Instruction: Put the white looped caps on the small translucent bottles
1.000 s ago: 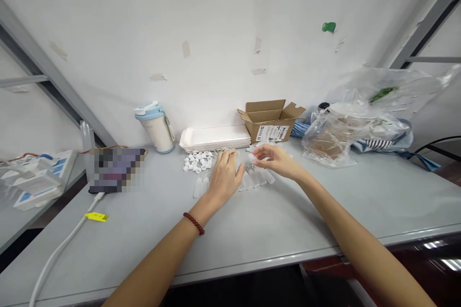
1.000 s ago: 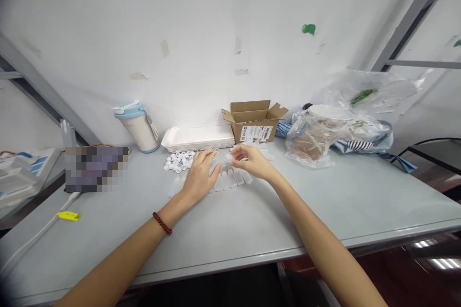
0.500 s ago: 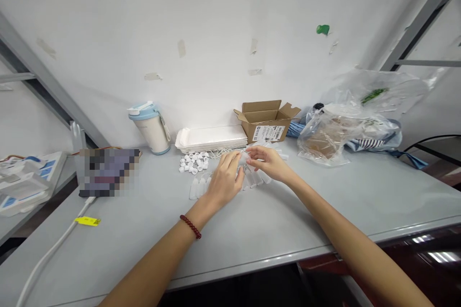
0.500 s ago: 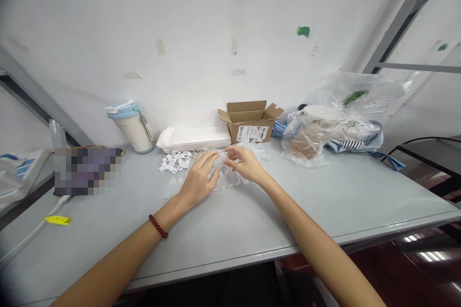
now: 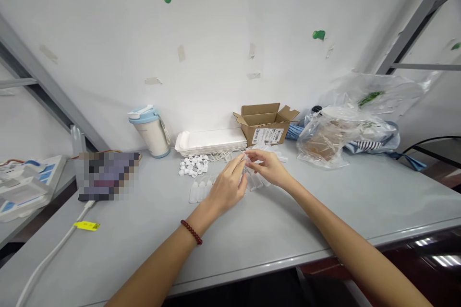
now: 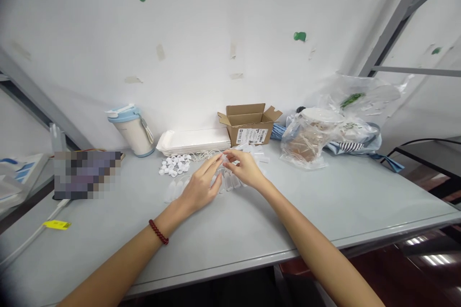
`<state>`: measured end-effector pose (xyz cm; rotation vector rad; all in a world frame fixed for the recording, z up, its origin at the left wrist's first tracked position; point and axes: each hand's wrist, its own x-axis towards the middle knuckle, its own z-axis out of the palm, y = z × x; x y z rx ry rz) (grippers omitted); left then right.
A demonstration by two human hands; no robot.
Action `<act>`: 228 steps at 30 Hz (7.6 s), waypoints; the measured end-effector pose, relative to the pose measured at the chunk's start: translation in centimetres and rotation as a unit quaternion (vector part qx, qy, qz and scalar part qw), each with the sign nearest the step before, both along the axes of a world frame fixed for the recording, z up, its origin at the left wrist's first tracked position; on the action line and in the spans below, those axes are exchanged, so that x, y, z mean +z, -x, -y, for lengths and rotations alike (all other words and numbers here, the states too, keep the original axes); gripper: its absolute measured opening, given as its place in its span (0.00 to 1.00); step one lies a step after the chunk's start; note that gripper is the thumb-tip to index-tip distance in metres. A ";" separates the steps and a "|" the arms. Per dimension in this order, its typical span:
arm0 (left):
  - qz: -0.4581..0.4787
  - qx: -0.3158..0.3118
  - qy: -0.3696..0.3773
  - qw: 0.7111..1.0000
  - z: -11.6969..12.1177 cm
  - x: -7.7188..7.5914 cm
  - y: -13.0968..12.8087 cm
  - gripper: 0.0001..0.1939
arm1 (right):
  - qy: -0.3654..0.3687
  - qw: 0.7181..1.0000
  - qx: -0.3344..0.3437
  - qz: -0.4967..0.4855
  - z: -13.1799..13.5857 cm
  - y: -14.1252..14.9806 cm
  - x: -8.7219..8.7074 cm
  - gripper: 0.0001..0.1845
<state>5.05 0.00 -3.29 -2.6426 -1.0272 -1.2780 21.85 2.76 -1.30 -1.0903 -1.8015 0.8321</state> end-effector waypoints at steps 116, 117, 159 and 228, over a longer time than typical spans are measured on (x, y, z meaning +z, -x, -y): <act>-0.019 0.188 0.127 0.974 -3.8 1.1 3.3 0.11 | -0.098 0.908 -0.135 0.385 -2.1 -3.0 0.5 0.10; -0.020 0.193 0.126 0.973 -3.9 1.0 3.3 0.11 | -0.106 0.902 -0.123 0.399 -2.2 -2.7 0.2 0.11; -0.185 0.181 0.151 0.954 -3.8 0.2 2.6 0.22 | -0.087 0.957 -0.258 0.097 -1.9 -4.2 2.1 0.17; -0.065 0.230 0.038 0.970 -2.7 1.5 2.5 0.19 | 0.215 0.900 0.048 0.376 -0.1 -5.0 3.0 0.16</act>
